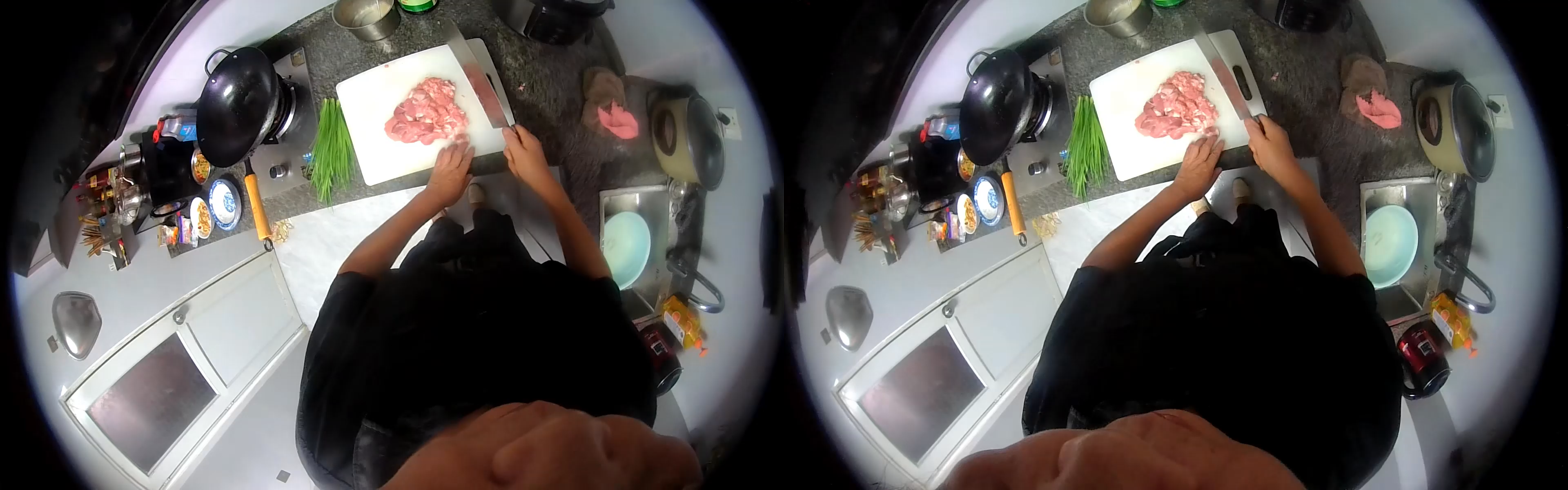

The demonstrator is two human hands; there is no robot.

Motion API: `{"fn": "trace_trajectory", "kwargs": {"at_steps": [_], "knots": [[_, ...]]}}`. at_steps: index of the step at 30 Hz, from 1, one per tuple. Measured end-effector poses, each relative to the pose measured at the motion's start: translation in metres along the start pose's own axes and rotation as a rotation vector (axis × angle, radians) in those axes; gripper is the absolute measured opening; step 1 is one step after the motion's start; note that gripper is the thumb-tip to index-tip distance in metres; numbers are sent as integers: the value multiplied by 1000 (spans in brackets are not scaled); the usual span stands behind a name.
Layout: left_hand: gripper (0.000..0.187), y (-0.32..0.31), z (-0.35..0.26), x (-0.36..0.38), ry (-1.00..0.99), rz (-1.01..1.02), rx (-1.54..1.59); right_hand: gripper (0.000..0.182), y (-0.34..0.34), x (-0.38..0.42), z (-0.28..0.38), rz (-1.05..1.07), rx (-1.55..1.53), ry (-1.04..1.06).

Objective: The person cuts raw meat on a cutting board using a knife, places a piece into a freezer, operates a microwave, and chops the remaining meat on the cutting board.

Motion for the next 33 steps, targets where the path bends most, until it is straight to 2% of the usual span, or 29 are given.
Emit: {"fn": "trace_trajectory", "kwargs": {"at_steps": [3, 5, 6, 8, 9, 10, 11, 12, 14, 16, 17, 19, 21, 22, 24, 28, 30, 33], "knots": [[67, 4, 18, -26, 3, -9, -82, 28, 4, 12, 5, 12, -42, -37], [58, 26, 31, -42, -41, -214, -7, 27, 2, 18, 7, 9, -31, -67], [58, 32, 36, -52, -38, -218, -6, 27, 0, 20, 12, 1, 4, -33], [43, 51, 54, -70, 38, -281, 53, 28, -7, 17, 19, 1, 40, 5], [43, 51, 69, -75, 43, -286, 50, 29, -10, 15, 30, -50, 144, 127], [38, 45, 105, -76, 207, -323, 428, 30, -13, 13, 39, -102, 246, 252], [35, 36, 130, -71, 368, -352, 810, 30, -21, 7, 32, -96, 247, 254], [35, 62, 99, -61, 577, -387, 1085, 32, -32, -5, 17, -79, 340, 226], [37, 76, 89, -38, 511, -375, 1034, 38, -54, -45, -36, 1, 541, 176], [40, 85, 74, -12, 465, -398, 984, 40, -53, -46, -20, 28, 499, 124], [42, 85, 67, 11, 492, -436, 990, 42, -54, -39, -10, 61, 450, 54], [41, 69, 79, 57, 598, -418, 994, 42, -53, -17, 20, 44, 437, 42], [40, 69, 78, 95, 643, -443, 988, 43, -59, -8, 37, 18, 453, 228], [39, 70, 77, 118, 690, -457, 978, 43, -63, -15, 21, 25, 455, 229], [37, 71, 81, 152, 741, -520, 991, 42, -71, -44, -12, 13, 725, 315], [34, 78, 95, 205, 835, -692, 987, 42, -71, -24, 42, 32, 685, 257], [34, 72, 105, 222, 857, -714, 1004, 43, -72, 4, 76, 52, 580, 250], [32, 73, 108, 231, 875, -747, 1020, 45, -83, -45, 2, 48, 737, 255]]}}
Point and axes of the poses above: each hand's wrist, its own x-axis away from the middle knuckle, its own y-axis out of the back of the hand, z = x × y, the point moved 8 cm from there along -x, towards the middle knuckle, and after that the axes turned 12 degrees about x, right-handed, at the moved point
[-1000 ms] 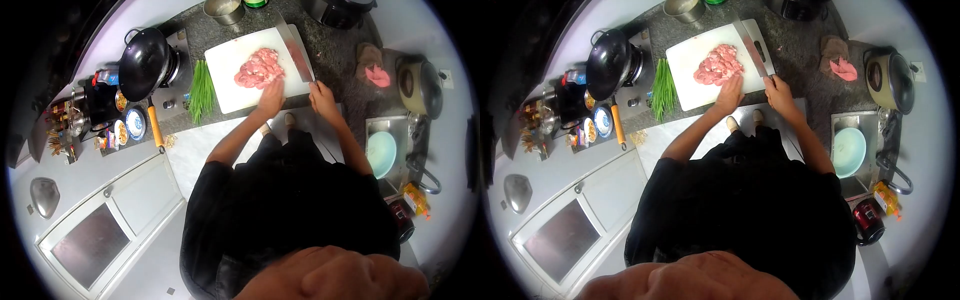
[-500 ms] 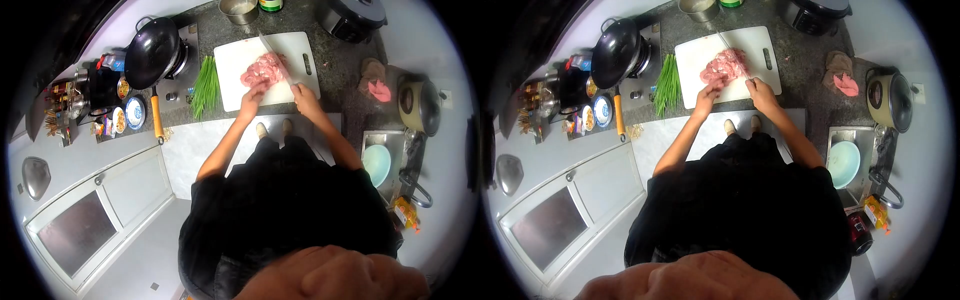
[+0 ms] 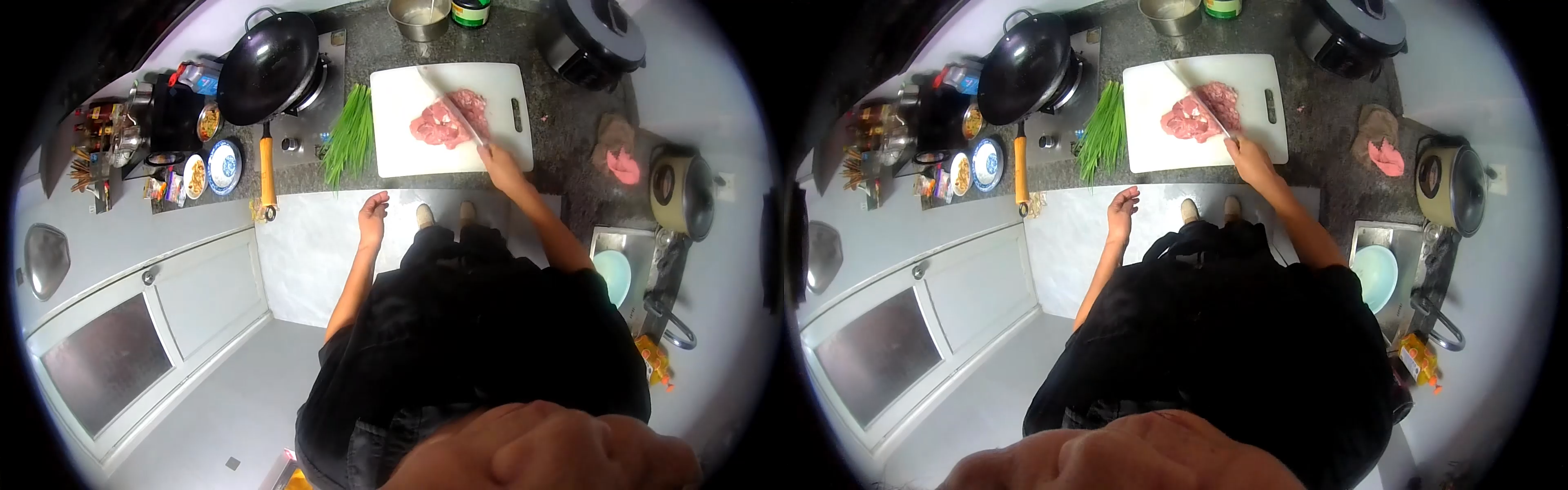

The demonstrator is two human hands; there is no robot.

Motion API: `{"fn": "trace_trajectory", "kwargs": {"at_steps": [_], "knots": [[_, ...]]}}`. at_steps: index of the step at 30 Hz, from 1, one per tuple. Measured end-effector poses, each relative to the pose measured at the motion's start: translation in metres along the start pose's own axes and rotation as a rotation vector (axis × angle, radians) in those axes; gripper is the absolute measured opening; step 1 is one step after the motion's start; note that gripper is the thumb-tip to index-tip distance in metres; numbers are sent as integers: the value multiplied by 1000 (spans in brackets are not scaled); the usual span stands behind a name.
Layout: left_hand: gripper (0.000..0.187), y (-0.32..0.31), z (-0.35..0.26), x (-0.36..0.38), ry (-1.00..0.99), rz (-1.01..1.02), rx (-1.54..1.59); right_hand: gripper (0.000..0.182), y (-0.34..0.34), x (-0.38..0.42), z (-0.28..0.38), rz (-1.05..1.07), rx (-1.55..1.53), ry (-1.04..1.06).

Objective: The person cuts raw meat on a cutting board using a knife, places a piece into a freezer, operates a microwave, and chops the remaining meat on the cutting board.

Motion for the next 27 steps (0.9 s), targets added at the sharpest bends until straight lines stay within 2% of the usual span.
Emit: {"fn": "trace_trajectory", "kwargs": {"at_steps": [3, 6, 8, 11, 13, 14, 15, 20, 22, 24, 25, 26, 27], "knots": [[31, 9, 5, -5, -22, -13, -26, 46, 11, -15, 8, 5, 20, 10], [31, 11, 4, -9, -33, -5, -34, 44, 39, 5, 37, 32, -4, -13], [33, 13, 2, -7, -14, -39, -2, 40, 83, 28, 82, -41, -181, -15], [33, 16, 4, -9, -14, -37, 9, 37, 100, 48, 101, -109, -314, -48], [33, 19, 6, -13, -17, -33, 12, 38, 67, 38, 73, -135, -229, -42], [32, 22, 10, -15, -23, -23, -7, 39, 39, 29, 46, -159, -144, -38], [32, 22, 12, -16, -30, -12, -24, 42, -6, 8, -3, -95, -2, -55], [32, 31, 17, -14, -11, -7, -27, 43, 40, 22, 47, -59, -119, -87], [32, 35, 14, -16, -3, -27, -25, 43, 47, 39, 58, -120, -198, -96], [32, 37, 12, -17, -11, -41, -21, 41, 11, 27, 20, -133, -188, -74], [32, 37, 11, -18, -14, -38, -20, 39, -9, 14, -5, -167, -87, -50], [32, 39, 12, -19, -2, -38, -27, 37, -17, 8, -13, -199, 13, -24], [32, 40, 15, -19, 9, -48, -25, 37, 3, 8, 9, -196, 19, -10]]}}
Point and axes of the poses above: each hand's wrist, its own x-axis away from the middle knuckle, its own y-axis out of the back of the hand, z = x × y, the point moved 8 cm from there along -x, towards the middle knuckle, and after that the axes turned 12 degrees about x, right-handed, at the moved point
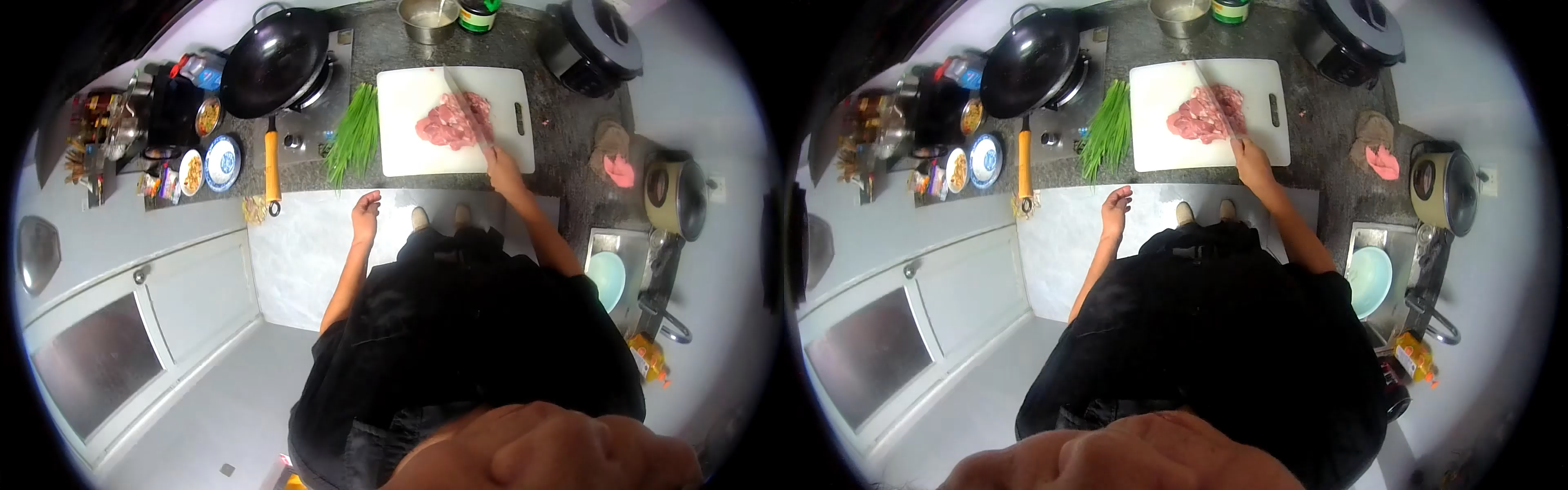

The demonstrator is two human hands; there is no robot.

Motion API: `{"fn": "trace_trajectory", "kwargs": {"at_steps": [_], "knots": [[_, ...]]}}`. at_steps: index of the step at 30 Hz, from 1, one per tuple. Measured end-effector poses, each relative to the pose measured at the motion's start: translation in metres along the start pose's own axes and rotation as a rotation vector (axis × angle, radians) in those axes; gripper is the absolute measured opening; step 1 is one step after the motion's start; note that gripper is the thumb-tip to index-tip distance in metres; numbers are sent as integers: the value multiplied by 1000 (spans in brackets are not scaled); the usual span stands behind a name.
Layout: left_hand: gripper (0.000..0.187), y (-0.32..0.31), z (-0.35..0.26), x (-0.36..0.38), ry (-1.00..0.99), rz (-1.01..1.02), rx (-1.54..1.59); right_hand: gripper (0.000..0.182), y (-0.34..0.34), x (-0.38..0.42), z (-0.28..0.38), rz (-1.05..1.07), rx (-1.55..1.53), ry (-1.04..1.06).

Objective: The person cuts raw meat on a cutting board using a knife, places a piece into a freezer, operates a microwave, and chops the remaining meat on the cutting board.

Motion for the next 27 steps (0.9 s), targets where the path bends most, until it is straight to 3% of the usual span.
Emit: {"fn": "trace_trajectory", "kwargs": {"at_steps": [2, 3, 5, 8, 10, 13, 16, 18, 20, 23, 25, 27], "knots": [[32, 5, 0, 6, 5, -9, -14, 35, 32, 25, 47, 270, -309, -293], [33, 4, -3, 1, -13, 2, -27, 35, 29, 29, 47, 279, -303, -290], [33, 6, 2, 0, -5, 0, -11, 36, 29, 34, 54, 162, -214, -82], [32, 3, -2, -1, -1, -14, 2, 36, -16, 16, 9, 156, -65, -46], [32, 4, -2, -4, -12, -10, -2, 36, -3, 4, 29, 112, -32, 63], [33, 9, 7, -6, 13, -9, -6, 37, 42, 27, 69, 179, -218, -138], [33, 14, 11, 4, 29, -31, 13, 36, -8, 12, 5, 76, -42, -17], [33, 13, 17, 0, 41, -9, 12, 35, -8, 3, 0, 41, 101, 60], [33, 10, 18, -3, 32, 0, 9, 36, 17, 5, 22, 215, -214, -152], [34, 8, 20, 0, 50, 12, -3, 38, 59, 17, 60, 64, -263, -49], [33, 3, 16, 1, 53, 8, 4, 43, 29, 17, 30, 49, -298, -101], [32, -5, 14, -2, -49, 46, -96, 41, -15, -5, -4, 167, -12, -27]]}}
Point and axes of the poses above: each hand's wrist, its own x-axis away from the middle knuckle, its own y-axis out of the back of the hand, z = x × y, the point moved 8 cm from there along -x, towards the middle knuckle, and after that the axes turned 12 degrees about x, right-handed, at the moved point
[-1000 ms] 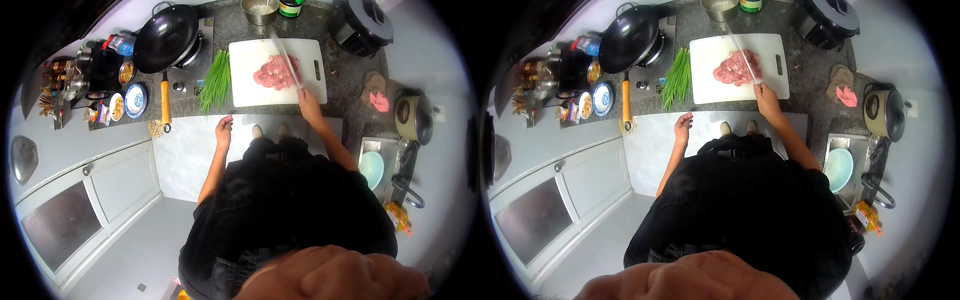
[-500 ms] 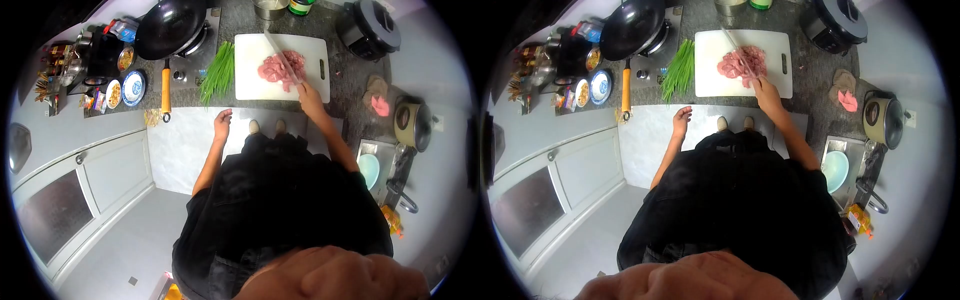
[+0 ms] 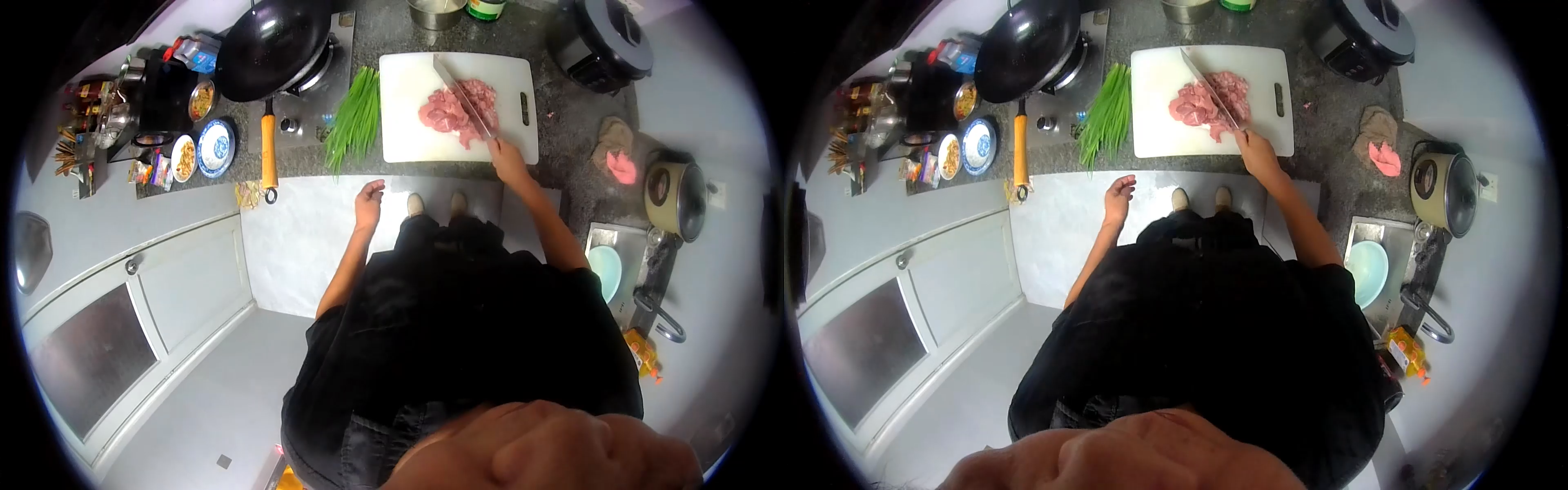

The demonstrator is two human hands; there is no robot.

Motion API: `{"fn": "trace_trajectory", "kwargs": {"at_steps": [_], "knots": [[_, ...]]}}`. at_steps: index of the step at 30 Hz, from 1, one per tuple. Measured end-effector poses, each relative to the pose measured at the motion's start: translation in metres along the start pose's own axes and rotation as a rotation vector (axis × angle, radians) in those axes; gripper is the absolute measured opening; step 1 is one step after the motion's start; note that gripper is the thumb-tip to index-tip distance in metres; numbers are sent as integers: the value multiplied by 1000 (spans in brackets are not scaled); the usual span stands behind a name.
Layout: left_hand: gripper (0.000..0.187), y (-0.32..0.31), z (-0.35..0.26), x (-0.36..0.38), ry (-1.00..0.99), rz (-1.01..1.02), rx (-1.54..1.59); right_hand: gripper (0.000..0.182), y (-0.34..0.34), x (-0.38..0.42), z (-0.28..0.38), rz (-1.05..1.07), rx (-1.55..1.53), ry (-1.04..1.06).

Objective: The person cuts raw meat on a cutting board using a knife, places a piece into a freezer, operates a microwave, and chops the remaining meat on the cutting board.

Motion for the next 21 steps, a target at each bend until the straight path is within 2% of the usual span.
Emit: {"fn": "trace_trajectory", "kwargs": {"at_steps": [1, 2, 3, 4, 8, 10, 11, 13, 14, 16, 17, 20, 21], "knots": [[32, -5, -6, -4, -99, 21, -98, 42, 2, -7, 2, -19, -41, 55], [32, -8, -1, -3, -94, 26, -104, 42, -2, -7, -4, -18, -45, 47], [33, -25, -9, -1, -188, 87, -191, 42, 4, -2, 1, 68, -86, -45], [35, -47, -24, -5, -297, 140, -272, 43, 12, -4, 7, 147, -124, -122], [43, -164, -91, 12, -570, 494, -511, 34, 31, 11, 29, 194, -135, -87], [47, -215, -96, 8, -846, 535, -554, 26, 53, 16, 41, -47, -144, 94], [47, -231, -97, 0, -844, 532, -546, 26, 62, 22, 51, -43, -136, 94], [52, -254, -102, -14, -940, 449, -794, 26, 102, 42, 90, -160, -317, 115], [52, -255, -106, -27, -937, 447, -790, 26, 113, 50, 102, -157, -313, 115], [50, -244, -106, -60, -796, 409, -916, 28, 136, 65, 123, -265, -549, 262], [50, -239, -109, -67, -797, 410, -916, 31, 139, 68, 126, -317, -507, 291], [45, -220, -131, -76, -847, 394, -879, 30, 101, 55, 100, -299, -403, 194], [46, -215, -137, -80, -767, 391, -978, 27, 75, 43, 81, -316, -319, 187]]}}
Point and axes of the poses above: each hand's wrist, its own x-axis away from the middle knuckle, its own y-axis out of the back of the hand, z = x × y, the point moved 8 cm from there along -x, towards the middle knuckle, and after that the axes turned 12 degrees about x, right-handed, at the moved point
